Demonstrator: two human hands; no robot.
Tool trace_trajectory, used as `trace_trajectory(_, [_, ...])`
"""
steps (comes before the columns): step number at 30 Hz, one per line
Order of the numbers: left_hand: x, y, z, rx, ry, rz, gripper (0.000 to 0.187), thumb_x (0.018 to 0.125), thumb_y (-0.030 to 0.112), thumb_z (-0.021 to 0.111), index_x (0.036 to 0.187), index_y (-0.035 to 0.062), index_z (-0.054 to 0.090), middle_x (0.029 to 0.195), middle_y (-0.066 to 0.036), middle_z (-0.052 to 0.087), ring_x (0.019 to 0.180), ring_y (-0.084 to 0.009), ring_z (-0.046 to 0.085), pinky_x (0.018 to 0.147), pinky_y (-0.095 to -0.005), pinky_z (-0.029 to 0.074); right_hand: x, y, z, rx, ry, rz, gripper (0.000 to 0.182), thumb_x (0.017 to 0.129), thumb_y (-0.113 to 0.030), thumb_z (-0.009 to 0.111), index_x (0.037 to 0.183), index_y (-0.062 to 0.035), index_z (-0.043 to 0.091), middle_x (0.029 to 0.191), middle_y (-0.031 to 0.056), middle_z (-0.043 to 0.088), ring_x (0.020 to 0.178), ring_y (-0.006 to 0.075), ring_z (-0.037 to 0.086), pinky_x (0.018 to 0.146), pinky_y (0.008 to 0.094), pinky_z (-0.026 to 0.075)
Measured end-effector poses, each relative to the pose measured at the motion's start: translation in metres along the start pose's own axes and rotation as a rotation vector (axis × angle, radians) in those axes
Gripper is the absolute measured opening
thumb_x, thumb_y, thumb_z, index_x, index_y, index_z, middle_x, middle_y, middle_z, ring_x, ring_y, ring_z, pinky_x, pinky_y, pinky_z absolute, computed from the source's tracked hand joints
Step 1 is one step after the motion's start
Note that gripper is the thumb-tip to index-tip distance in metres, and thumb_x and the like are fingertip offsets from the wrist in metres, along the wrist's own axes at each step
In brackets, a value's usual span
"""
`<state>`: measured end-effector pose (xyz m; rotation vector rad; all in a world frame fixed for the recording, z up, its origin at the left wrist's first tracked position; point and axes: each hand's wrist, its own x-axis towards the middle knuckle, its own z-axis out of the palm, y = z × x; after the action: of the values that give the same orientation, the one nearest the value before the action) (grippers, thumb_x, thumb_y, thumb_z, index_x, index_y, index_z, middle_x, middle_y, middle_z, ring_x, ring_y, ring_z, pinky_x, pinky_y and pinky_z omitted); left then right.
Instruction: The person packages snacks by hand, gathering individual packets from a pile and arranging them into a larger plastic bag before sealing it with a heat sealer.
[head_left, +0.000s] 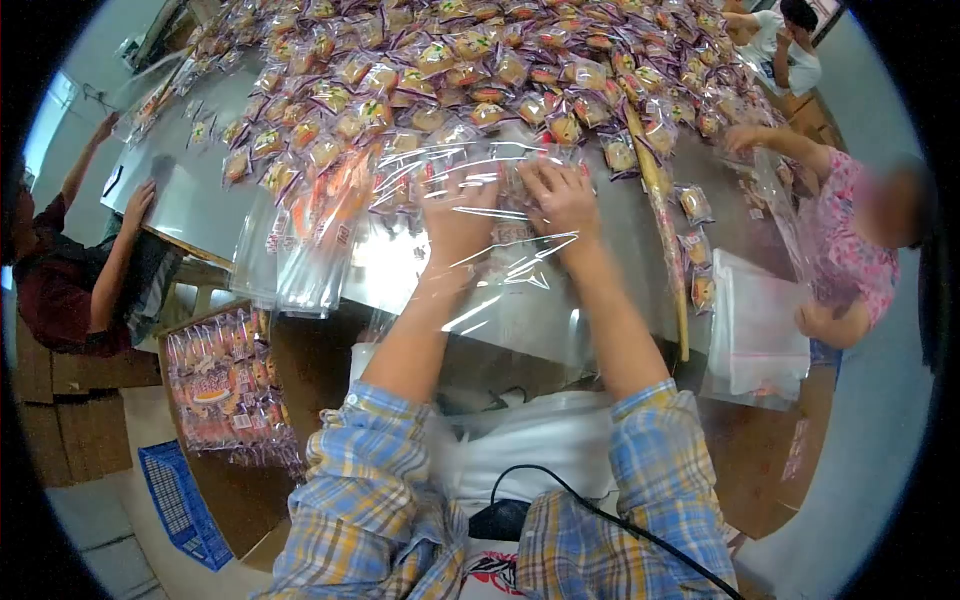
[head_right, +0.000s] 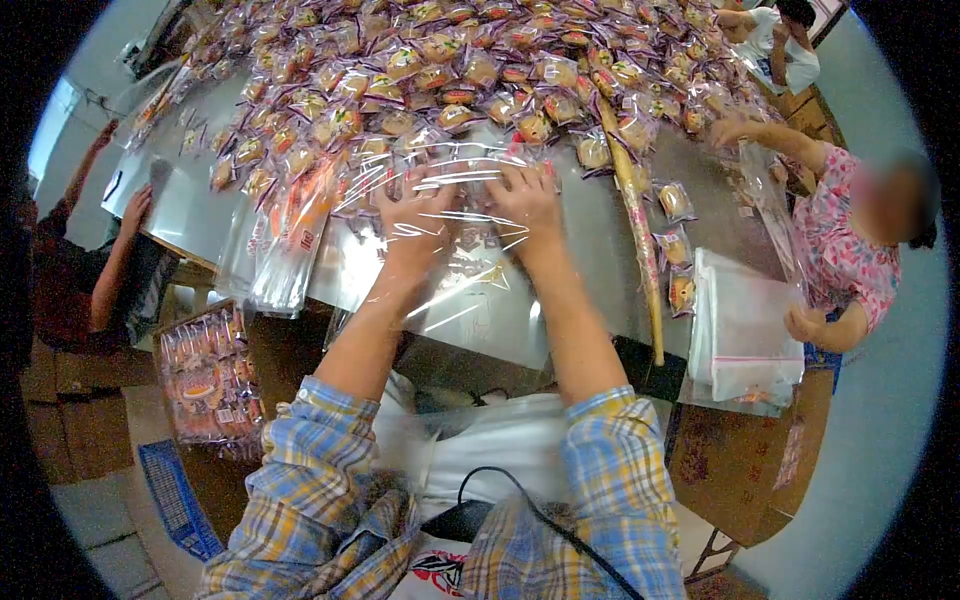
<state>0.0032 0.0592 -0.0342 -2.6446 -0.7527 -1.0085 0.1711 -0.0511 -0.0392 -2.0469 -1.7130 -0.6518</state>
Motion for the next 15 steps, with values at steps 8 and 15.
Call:
trace_trajectory(8, [0.012, -0.002, -0.017, -0.078, -0.241, -0.059, 0.054, 0.090, 0.035, 0.072, 0.142, 0.0219, 0.061, 0.150, -0.011, 0.059, 0.141, -0.0243, 0.052, 0.107, -0.0646, 0.035, 0.008, -0.016, 0.012, -0.119, 0.100, 0.133, 0.057, 0.079, -0.018, 0.075, 0.135, -0.0229, 0.067, 0.117, 0.0039, 0.071, 0.114, 0.0237, 0.066, 0.103, 0.0479, 0.046])
trace_trajectory(15, [0.016, 0.003, -0.007, 0.023, -0.177, -0.029, 0.059, 0.089, 0.032, 0.074, 0.145, 0.0287, 0.058, 0.151, -0.014, 0.056, 0.147, -0.0332, 0.046, 0.104, -0.0746, 0.033, 0.001, -0.016, 0.003, 0.062, 0.120, 0.119, 0.053, 0.087, -0.026, 0.074, 0.139, -0.0199, 0.066, 0.126, 0.0080, 0.069, 0.120, 0.0269, 0.063, 0.110, 0.0480, 0.041])
